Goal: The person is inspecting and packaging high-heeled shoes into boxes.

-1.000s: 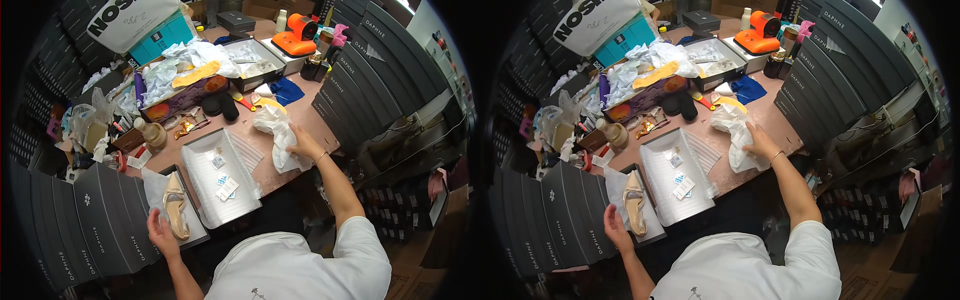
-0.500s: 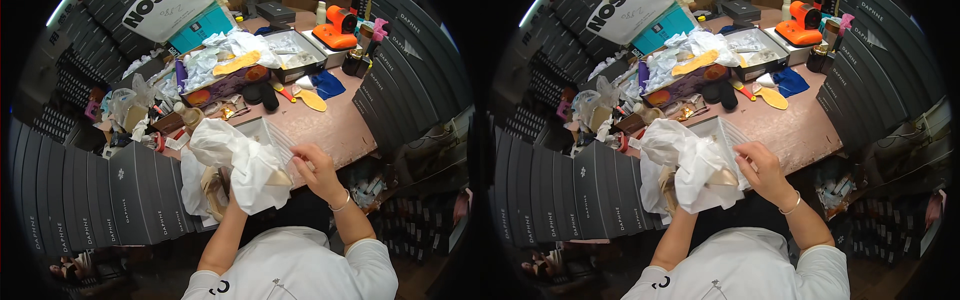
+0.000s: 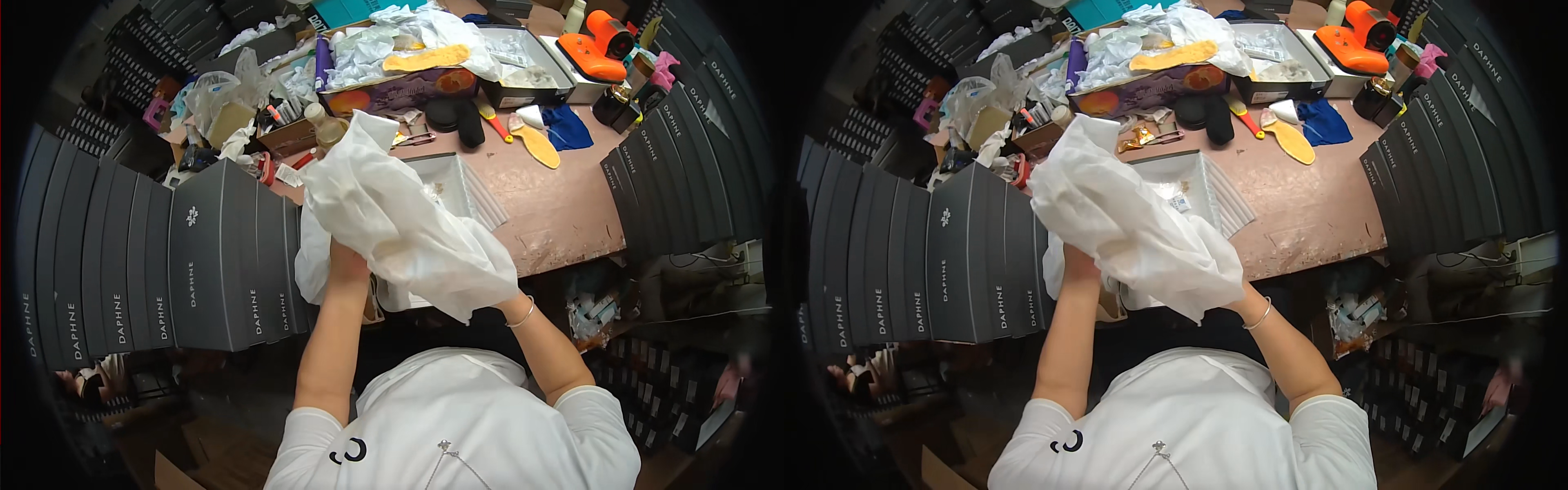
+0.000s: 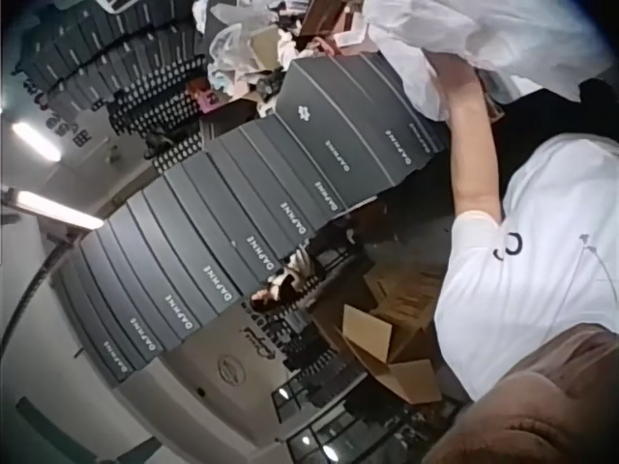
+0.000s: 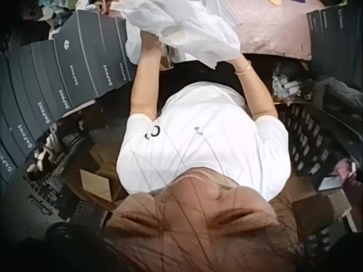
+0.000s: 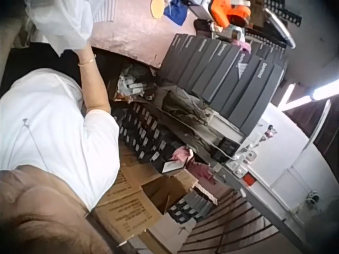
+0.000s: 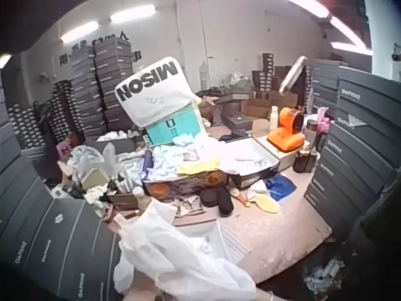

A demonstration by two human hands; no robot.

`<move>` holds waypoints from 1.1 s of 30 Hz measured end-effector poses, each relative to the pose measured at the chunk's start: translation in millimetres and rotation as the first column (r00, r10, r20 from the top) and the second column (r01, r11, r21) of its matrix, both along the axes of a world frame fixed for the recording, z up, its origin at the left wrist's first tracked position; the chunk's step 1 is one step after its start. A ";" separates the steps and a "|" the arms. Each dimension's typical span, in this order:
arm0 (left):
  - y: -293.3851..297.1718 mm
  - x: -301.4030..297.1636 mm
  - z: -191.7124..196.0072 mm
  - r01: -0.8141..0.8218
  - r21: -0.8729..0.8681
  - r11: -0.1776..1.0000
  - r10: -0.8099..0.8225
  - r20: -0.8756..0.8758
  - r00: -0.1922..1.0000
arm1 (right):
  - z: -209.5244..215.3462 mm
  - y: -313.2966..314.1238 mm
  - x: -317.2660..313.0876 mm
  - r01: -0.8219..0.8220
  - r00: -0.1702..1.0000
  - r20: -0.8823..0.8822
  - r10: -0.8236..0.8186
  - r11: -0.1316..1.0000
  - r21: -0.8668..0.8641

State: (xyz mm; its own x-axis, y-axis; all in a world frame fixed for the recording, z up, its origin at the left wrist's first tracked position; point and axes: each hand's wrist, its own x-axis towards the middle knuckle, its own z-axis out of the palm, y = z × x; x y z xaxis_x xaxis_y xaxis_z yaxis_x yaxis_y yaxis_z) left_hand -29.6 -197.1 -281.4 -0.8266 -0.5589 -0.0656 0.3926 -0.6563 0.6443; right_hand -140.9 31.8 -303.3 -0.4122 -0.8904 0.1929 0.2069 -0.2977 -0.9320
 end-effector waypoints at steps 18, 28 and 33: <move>27.4 7.5 150.6 -0.474 -0.807 -0.352 0.542 -0.589 0.599 | 13.1 27.6 -150.1 0.610 0.787 -0.437 -0.435 0.654 0.448; 4.2 -23.3 66.7 0.264 -0.636 0.725 -0.063 0.320 0.945 | 113.7 26.4 -124.1 0.186 0.672 -0.701 0.240 0.861 0.473; 70.5 26.5 16.1 0.708 0.308 0.636 -0.772 0.244 0.587 | 145.4 -64.2 -52.1 0.132 0.144 -0.775 0.615 0.764 0.631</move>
